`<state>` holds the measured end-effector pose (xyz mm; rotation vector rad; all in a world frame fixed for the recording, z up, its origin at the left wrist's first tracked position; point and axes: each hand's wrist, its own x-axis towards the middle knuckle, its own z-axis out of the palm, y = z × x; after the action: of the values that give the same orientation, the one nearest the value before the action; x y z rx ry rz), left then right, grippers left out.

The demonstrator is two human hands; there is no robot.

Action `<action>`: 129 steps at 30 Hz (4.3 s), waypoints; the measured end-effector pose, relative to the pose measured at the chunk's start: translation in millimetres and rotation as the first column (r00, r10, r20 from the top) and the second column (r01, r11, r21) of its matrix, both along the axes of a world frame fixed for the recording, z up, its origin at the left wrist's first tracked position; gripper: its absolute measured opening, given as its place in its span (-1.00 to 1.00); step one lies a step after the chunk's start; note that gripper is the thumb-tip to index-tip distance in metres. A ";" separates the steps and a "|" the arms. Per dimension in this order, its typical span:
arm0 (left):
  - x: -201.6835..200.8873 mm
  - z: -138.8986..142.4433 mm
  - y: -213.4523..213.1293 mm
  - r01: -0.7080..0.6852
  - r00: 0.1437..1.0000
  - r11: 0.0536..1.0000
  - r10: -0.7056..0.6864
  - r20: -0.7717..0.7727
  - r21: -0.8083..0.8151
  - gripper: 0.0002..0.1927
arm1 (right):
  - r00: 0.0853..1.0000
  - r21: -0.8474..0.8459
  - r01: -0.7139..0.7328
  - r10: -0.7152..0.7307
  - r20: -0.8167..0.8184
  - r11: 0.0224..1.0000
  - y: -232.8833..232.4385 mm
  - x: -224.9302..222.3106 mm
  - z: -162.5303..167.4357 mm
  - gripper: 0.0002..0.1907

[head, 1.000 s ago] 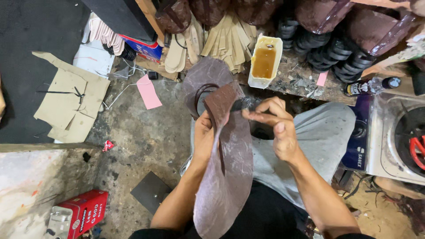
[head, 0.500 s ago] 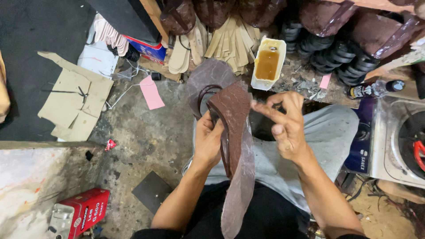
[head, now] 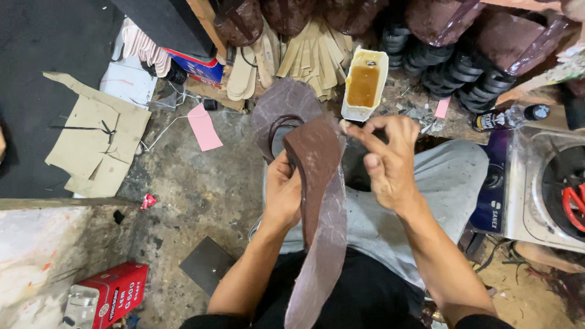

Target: The person sits on the floor of a shoe workshop and applies adhesive from a small container onto the edge of a shoe upper component, then presses and smooths the edge by hand. They turn the component over to treat other sides and set finished pieces aside with other completed uppers.

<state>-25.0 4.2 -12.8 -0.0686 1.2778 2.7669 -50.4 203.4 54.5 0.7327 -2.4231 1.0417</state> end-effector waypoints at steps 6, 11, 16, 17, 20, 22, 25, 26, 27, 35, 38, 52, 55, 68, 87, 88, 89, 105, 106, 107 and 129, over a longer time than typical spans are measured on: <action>2.1 -4.1 -5.9 -0.027 0.998 1.000 0.027 0.051 0.015 -0.82 | 0.996 0.105 -0.005 0.014 -0.092 0.995 -5.7 -4.5 -1.1 -0.49; 0.3 -4.8 -10.0 -0.118 0.992 0.991 0.121 0.041 -0.062 -0.86 | 0.999 -0.006 0.043 -0.043 0.004 0.999 -8.5 -8.8 -10.2 -0.60; -4.1 1.4 -26.9 -0.142 0.984 0.990 0.143 0.106 -0.023 -0.70 | 0.987 0.249 0.146 -0.157 0.023 0.957 7.9 -44.3 -22.8 -0.64; -5.4 1.6 -30.5 -0.173 0.975 0.977 0.187 0.117 -0.125 -0.80 | 0.978 0.247 0.185 -0.203 0.051 0.951 11.0 -57.1 -27.8 -0.58; -4.0 -2.9 -35.7 -0.270 0.941 0.901 0.321 0.103 -0.338 -0.63 | 0.977 0.371 0.183 -0.211 0.035 0.911 15.9 -91.3 -49.8 -0.51; -2.3 -11.1 -34.2 -0.368 0.913 0.860 0.406 0.036 -0.352 -0.45 | 0.974 0.539 0.199 -0.224 -0.019 0.818 10.8 -114.4 -63.7 -0.43; 7.0 -27.3 -36.9 -0.370 0.924 0.903 0.383 0.016 -0.219 -0.72 | 0.979 0.728 0.144 -0.204 -0.007 0.670 2.6 -140.5 -76.1 -0.28; 8.8 -32.8 -38.8 -0.383 0.920 0.897 0.391 -0.008 -0.221 -0.75 | 0.981 0.777 0.112 -0.195 0.015 0.620 1.2 -144.6 -77.4 -0.21; 8.7 -38.0 -40.9 -0.395 0.917 0.891 0.399 -0.031 -0.223 -0.76 | 0.985 0.736 0.106 -0.174 0.016 0.669 2.6 -144.7 -77.0 -0.23; 2.8 -21.1 -54.6 -0.129 0.990 0.957 0.109 -0.089 -0.260 -0.43 | 0.953 0.446 0.145 -0.245 0.176 0.883 25.4 -77.8 -26.4 -0.28; 6.8 3.3 -49.4 -0.042 0.998 0.827 0.005 -0.067 -0.560 -0.42 | 0.950 -0.190 -0.091 0.143 0.277 0.978 24.7 -37.1 -4.3 -0.23; 0.5 12.5 -24.3 -0.088 0.980 0.932 0.018 -0.199 -0.352 -0.53 | 0.967 -0.278 -0.188 0.226 0.113 0.942 8.1 13.6 0.2 -0.04; 1.4 13.8 -27.1 -0.110 0.970 0.928 0.023 -0.241 -0.355 -0.52 | 0.974 -0.289 -0.202 0.224 0.046 0.936 6.2 17.0 -2.6 -0.06; -7.3 17.2 -28.8 -0.457 0.888 0.617 0.278 -0.365 -0.641 -0.64 | 0.747 -0.702 -0.053 0.494 0.444 0.710 -1.4 46.5 -17.4 -0.27; 8.3 -57.1 5.2 0.218 0.976 0.972 -0.216 0.031 -0.089 -0.81 | 0.958 -0.377 -0.012 0.119 0.262 0.926 -7.1 24.5 -37.5 -0.52; 8.5 -57.3 5.8 0.225 0.974 0.970 -0.225 0.018 -0.089 -0.82 | 0.965 -0.328 -0.020 0.104 0.241 0.944 -4.2 24.0 -36.8 -0.55; 8.6 -56.7 5.7 0.224 0.975 0.971 -0.223 0.018 -0.089 -0.82 | 0.972 -0.277 -0.026 0.089 0.218 0.960 -2.1 22.6 -36.4 -0.57; 8.5 -34.7 2.9 0.226 0.973 0.973 -0.223 0.054 -0.044 -0.81 | 0.990 -0.116 -0.059 0.074 0.123 0.991 -4.3 16.3 -32.8 -0.40; 7.3 -32.1 3.1 0.211 0.975 0.978 -0.210 0.068 -0.006 -0.81 | 0.990 -0.102 -0.065 0.077 0.118 0.993 -4.6 16.1 -32.9 -0.38; 5.8 -29.1 0.3 0.186 0.980 0.982 -0.187 0.071 0.022 -0.81 | 0.990 -0.089 -0.073 0.083 0.113 0.993 -5.2 16.4 -33.2 -0.37; 2.2 -8.6 -14.0 -0.127 0.986 0.991 0.121 0.118 0.042 -0.87 | 0.935 -0.365 -0.154 0.255 0.245 0.918 -10.7 17.5 -28.9 -0.38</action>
<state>-22.9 -9.7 -21.4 -0.3094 1.2161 2.8481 -32.8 192.7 25.6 0.7703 -2.3319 1.7114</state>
